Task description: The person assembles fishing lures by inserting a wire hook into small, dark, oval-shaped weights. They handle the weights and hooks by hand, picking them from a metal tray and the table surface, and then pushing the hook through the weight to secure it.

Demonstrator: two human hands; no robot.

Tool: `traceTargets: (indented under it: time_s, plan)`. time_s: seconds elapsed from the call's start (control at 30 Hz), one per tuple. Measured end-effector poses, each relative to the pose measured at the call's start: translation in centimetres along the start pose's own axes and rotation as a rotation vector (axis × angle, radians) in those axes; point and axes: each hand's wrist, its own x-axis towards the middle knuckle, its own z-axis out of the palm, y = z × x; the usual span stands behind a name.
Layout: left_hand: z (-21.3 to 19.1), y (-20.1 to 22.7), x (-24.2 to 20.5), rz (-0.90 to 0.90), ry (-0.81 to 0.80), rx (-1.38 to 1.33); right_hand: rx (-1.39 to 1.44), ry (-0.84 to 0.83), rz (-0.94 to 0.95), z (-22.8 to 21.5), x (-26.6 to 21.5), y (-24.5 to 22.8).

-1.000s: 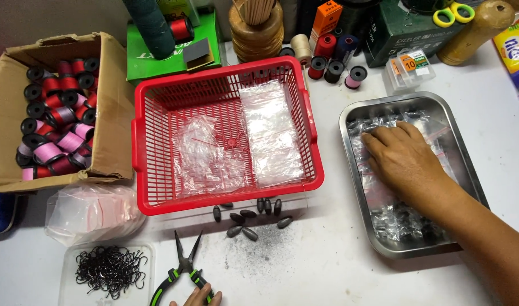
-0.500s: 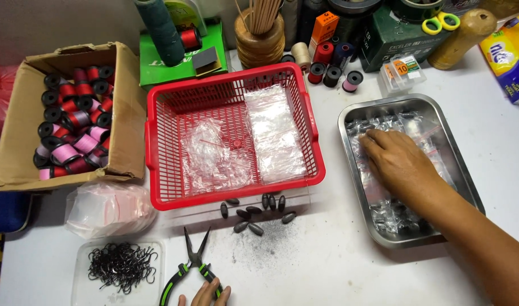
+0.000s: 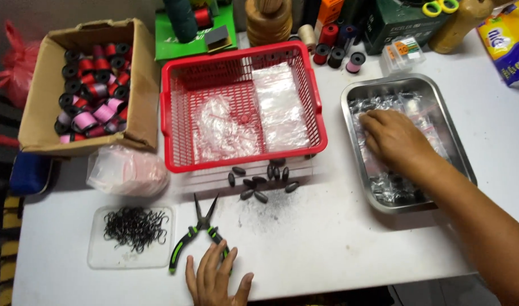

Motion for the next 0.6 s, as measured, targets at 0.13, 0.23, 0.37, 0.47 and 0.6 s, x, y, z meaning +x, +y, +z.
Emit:
traceTargets:
  time_s: [0.13, 0.23, 0.37, 0.47, 0.6]
  plan:
    - [-1.0, 0.3, 0.3, 0.014, -0.075, -0.057, 0.078, -0.07, 0.026, -0.5, 0.2, 1.0]
    - [-1.1, 0.2, 0.6, 0.014, -0.081, -0.048, 0.197, -0.036, 0.145, -6.0, 0.4, -1.7]
    - [-1.2, 0.2, 0.5, 0.006, -0.099, -0.046, 0.283, 0.323, 0.037, -12.9, -0.8, -6.4]
    - [-1.4, 0.0, 0.4, 0.021, -0.106, -0.054, 0.325, 0.544, -0.113, -15.0, -1.9, -9.6]
    - [-2.0, 0.2, 0.3, -0.012, -0.147, -0.069, 0.427, 0.581, -0.163, -16.4, -2.7, -12.7]
